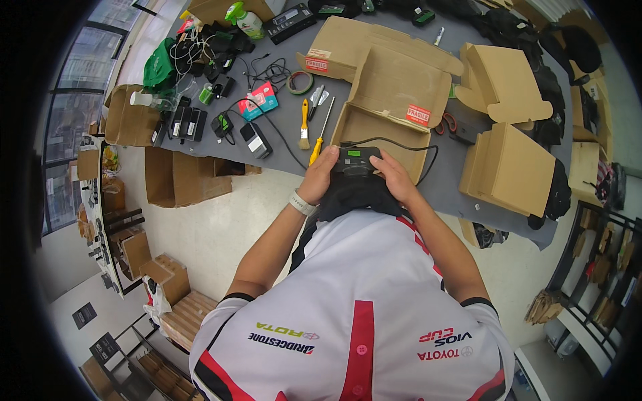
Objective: The person assembles a small electronic device by inserting a battery, using a screwdriver to secure the casing, and wiping the surface with a tissue. They then coil a cable and place the device into a cardboard box.
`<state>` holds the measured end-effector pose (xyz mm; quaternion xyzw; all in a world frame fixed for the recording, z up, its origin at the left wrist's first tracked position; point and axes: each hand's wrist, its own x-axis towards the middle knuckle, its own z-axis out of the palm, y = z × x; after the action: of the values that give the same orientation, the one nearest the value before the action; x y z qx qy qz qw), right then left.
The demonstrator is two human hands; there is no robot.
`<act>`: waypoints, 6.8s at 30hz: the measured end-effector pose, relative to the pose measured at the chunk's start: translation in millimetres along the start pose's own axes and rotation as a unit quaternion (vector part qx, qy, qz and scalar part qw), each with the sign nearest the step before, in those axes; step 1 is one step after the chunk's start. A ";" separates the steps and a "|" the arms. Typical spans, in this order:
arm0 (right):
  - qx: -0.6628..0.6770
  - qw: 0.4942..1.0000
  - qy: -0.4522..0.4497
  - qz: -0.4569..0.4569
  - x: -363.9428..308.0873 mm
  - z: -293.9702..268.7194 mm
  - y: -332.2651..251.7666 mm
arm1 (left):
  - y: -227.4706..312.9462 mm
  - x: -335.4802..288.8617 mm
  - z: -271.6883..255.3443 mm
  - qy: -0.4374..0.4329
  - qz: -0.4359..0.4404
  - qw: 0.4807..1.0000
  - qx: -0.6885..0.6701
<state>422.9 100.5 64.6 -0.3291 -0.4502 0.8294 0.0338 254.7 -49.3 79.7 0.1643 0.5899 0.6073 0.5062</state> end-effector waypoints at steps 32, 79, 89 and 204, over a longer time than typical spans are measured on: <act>-0.021 0.999 0.042 -0.018 -8.6 18.0 5.1 | 50.6 223.8 -292.7 0.158 0.013 0.564 0.810; 0.003 0.984 0.107 -0.145 10.8 21.5 23.1 | 23.8 5.7 5.5 -0.116 0.389 0.785 0.468; -0.079 0.980 0.159 -0.095 5.5 0.3 14.2 | 28.8 8.4 -17.3 -0.028 0.279 0.882 0.379; 0.009 0.980 0.120 -0.160 -31.5 18.2 -22.3 | 58.4 3.4 -4.5 0.185 0.198 0.949 0.162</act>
<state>431.7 89.4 104.9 -0.3493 -0.4823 0.7718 0.2229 225.0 -36.8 128.8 0.2425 0.7193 0.6110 0.2245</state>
